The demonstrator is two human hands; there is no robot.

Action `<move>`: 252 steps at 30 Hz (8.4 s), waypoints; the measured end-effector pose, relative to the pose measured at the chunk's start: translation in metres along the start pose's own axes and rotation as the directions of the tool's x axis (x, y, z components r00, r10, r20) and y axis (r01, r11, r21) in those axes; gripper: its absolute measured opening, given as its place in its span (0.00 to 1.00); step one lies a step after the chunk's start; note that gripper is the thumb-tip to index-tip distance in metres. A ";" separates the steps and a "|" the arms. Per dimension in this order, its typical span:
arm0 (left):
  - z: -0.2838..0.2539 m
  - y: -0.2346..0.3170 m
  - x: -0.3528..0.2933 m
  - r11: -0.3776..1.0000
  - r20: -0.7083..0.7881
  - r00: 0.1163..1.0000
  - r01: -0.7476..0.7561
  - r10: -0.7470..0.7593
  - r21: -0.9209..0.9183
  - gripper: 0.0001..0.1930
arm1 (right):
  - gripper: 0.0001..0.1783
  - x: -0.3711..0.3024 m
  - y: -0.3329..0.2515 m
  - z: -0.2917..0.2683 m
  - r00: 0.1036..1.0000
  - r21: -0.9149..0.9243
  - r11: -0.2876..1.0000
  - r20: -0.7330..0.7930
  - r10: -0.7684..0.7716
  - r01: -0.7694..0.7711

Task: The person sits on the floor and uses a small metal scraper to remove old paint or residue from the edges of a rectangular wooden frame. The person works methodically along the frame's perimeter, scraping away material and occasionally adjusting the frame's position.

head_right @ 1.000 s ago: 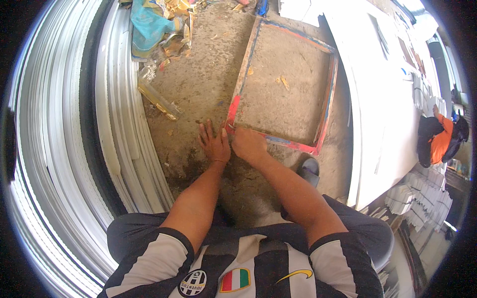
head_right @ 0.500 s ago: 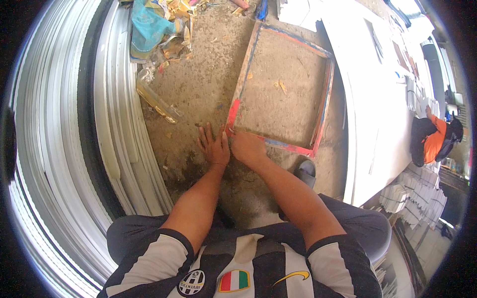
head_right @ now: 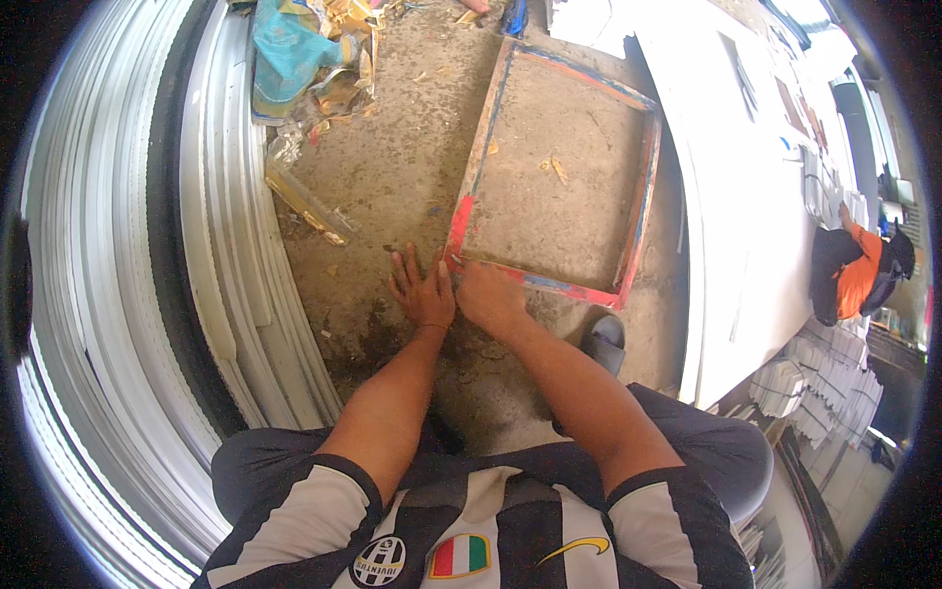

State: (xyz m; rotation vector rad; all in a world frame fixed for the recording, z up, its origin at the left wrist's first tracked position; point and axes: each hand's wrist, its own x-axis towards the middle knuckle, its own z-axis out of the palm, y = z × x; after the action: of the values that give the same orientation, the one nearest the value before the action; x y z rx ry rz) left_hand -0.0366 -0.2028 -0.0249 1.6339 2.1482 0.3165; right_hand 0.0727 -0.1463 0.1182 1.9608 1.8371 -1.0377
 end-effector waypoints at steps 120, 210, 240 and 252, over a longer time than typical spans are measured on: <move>-0.009 0.002 0.001 0.999 0.100 0.995 0.021 -0.023 0.025 0.26 | 0.20 0.106 0.100 0.006 0.848 -0.205 0.827 0.032 -0.530 0.524; 0.002 0.004 0.001 0.999 -0.009 0.999 0.037 -0.037 0.015 0.27 | 0.30 -0.038 0.050 0.041 0.982 0.105 0.984 -0.133 -0.132 0.146; 0.001 0.003 0.001 0.999 -0.010 1.000 0.012 -0.013 -0.043 0.24 | 0.24 -0.014 0.064 0.060 0.972 0.458 0.862 -0.176 -0.153 0.219; 0.004 0.002 0.002 1.000 -0.053 0.999 0.008 -0.009 -0.015 0.25 | 0.26 -0.016 0.065 0.043 0.930 0.151 0.934 -0.232 -0.285 0.324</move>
State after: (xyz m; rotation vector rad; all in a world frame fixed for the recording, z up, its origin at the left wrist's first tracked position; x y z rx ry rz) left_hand -0.0336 -0.2011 -0.0281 1.6246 2.1859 0.3761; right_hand 0.1216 -0.1967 0.0802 1.9921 2.2948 -1.1708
